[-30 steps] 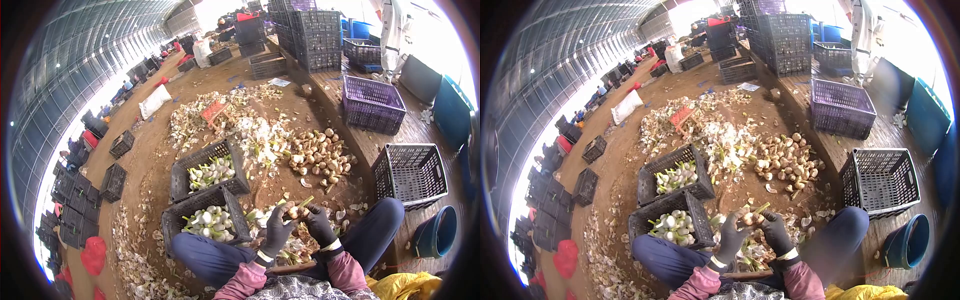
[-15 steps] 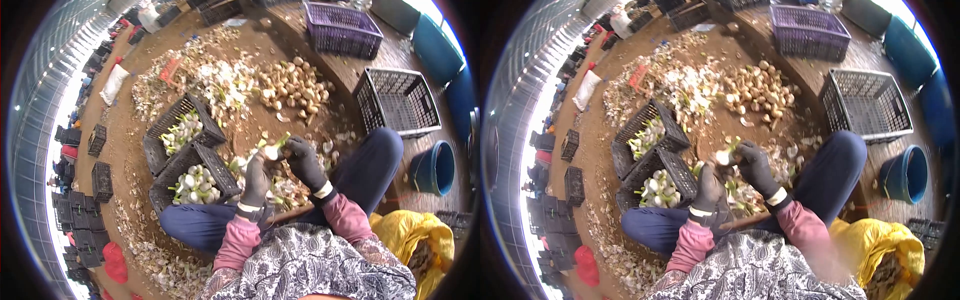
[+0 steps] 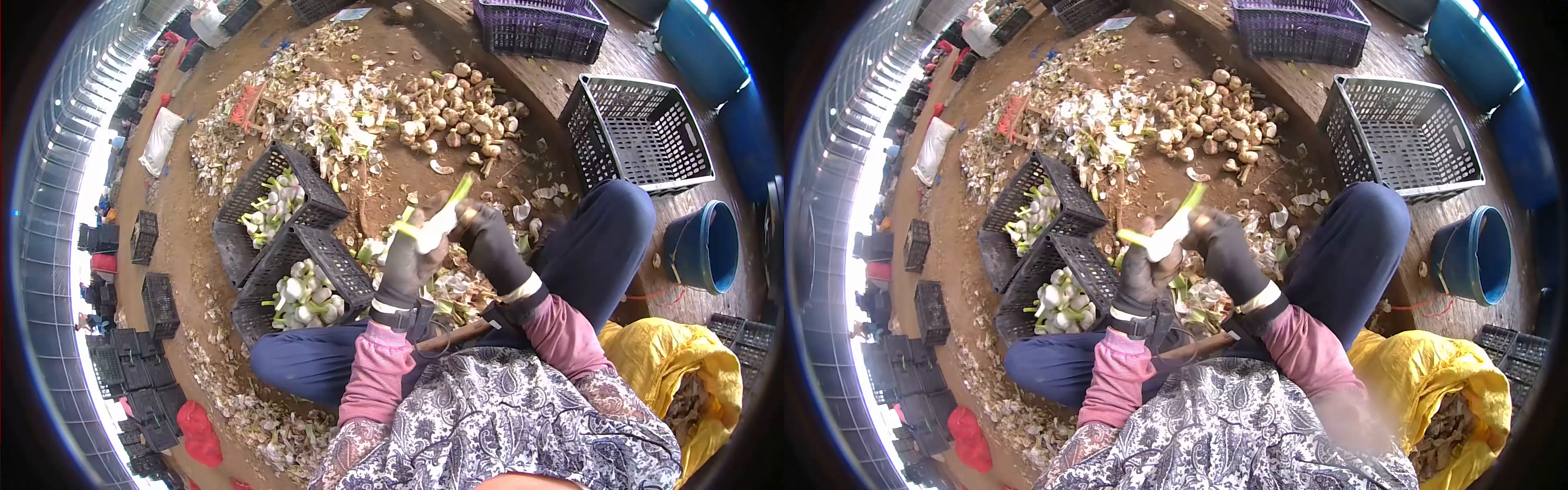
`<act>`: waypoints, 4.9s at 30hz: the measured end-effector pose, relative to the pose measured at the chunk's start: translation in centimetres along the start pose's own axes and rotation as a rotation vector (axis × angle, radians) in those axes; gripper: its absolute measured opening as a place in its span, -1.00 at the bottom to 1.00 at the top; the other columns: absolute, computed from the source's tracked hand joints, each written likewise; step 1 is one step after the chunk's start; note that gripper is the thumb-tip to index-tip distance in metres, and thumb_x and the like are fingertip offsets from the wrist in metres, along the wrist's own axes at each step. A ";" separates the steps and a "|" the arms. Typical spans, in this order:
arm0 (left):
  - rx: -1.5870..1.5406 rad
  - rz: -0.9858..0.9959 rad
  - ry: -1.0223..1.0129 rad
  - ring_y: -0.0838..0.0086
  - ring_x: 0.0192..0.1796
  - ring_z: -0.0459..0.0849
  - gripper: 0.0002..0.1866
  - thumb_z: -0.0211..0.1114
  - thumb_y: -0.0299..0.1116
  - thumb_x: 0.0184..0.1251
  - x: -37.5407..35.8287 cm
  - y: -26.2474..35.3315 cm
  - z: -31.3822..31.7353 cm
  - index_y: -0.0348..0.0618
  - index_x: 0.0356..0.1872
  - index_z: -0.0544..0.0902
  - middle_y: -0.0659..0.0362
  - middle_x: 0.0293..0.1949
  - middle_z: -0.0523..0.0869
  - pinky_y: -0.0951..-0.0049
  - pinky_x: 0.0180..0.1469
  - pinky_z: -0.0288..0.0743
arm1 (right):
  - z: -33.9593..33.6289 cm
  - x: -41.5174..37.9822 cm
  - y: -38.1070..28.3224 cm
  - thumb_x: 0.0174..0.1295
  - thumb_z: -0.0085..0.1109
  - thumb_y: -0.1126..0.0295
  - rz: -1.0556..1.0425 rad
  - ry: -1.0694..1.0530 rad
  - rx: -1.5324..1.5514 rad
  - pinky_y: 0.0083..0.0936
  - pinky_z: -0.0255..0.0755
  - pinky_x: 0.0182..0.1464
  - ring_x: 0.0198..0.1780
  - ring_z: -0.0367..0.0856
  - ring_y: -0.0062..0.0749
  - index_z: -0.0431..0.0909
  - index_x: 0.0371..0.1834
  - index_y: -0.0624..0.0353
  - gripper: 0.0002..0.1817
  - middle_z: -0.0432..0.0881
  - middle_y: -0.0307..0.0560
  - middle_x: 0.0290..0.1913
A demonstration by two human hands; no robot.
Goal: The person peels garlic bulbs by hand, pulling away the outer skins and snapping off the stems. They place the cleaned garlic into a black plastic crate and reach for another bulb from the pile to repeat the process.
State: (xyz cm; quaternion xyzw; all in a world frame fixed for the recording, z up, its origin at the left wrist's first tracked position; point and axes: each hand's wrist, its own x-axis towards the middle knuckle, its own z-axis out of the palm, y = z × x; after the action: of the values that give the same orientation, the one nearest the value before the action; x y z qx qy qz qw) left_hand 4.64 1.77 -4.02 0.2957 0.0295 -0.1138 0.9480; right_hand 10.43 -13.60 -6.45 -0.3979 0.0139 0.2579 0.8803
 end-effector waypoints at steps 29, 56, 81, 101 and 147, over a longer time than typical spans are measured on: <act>1.667 0.469 0.571 0.47 -0.23 0.71 -0.83 0.45 -0.50 0.27 -0.2 -0.2 1.2 -0.32 -0.17 0.71 0.09 -0.24 0.78 0.40 -0.10 0.58 | 0.9 -0.8 -1.0 0.03 0.37 0.58 -0.645 -0.096 -1.134 -0.20 0.58 -0.01 0.02 0.66 0.10 0.51 0.18 0.16 -0.45 0.61 0.11 0.04; 0.457 0.287 0.434 0.60 -0.39 0.71 -0.82 0.41 -0.33 0.38 -0.9 1.0 0.0 -0.22 -0.15 0.70 0.26 -0.39 0.74 0.62 -0.34 0.58 | 1.2 -0.6 -1.5 0.13 0.39 0.69 -0.187 -0.155 -0.309 -0.54 0.59 0.04 0.01 0.66 -0.58 0.52 0.27 0.26 -0.43 0.70 -0.19 0.03; 1.479 0.242 0.384 0.62 -0.42 0.59 -0.89 0.41 -0.45 0.27 -0.3 2.2 0.9 -0.28 -0.29 0.68 0.20 -0.46 0.69 0.48 -0.34 0.48 | 0.7 -0.8 -1.3 0.03 0.40 0.59 -0.614 -0.189 -1.017 -0.37 0.57 -0.04 -0.05 0.68 -0.15 0.54 0.14 0.23 -0.48 0.65 0.03 -0.02; 1.066 0.298 0.330 0.38 0.28 0.61 -0.21 0.51 -0.55 0.12 -2.0 -0.1 2.7 -0.20 0.45 0.41 0.04 0.38 0.54 0.38 0.27 0.52 | -0.6 0.4 0.9 0.27 0.25 0.69 -0.191 -0.147 -0.253 -0.51 0.43 0.30 0.21 0.57 -0.48 0.38 0.47 0.22 -0.35 0.62 -0.20 0.23; 0.646 -0.135 0.424 0.57 -0.27 0.64 -0.54 0.28 -0.49 0.38 25.9 -11.1 -20.9 -0.18 0.29 0.48 0.19 0.03 0.67 0.57 -0.24 0.60 | -6.9 1.8 -4.0 0.05 0.15 0.64 -0.212 0.306 -1.164 -0.15 0.29 0.44 0.35 0.45 0.08 0.53 0.31 0.09 -0.36 0.51 0.08 0.31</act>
State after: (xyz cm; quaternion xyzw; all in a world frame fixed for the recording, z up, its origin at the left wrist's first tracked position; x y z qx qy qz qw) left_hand 27.49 -0.38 -30.56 0.5934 0.2065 -0.1158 0.7693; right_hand 15.11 -19.88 -8.77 -0.8453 -0.0427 0.0742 0.5274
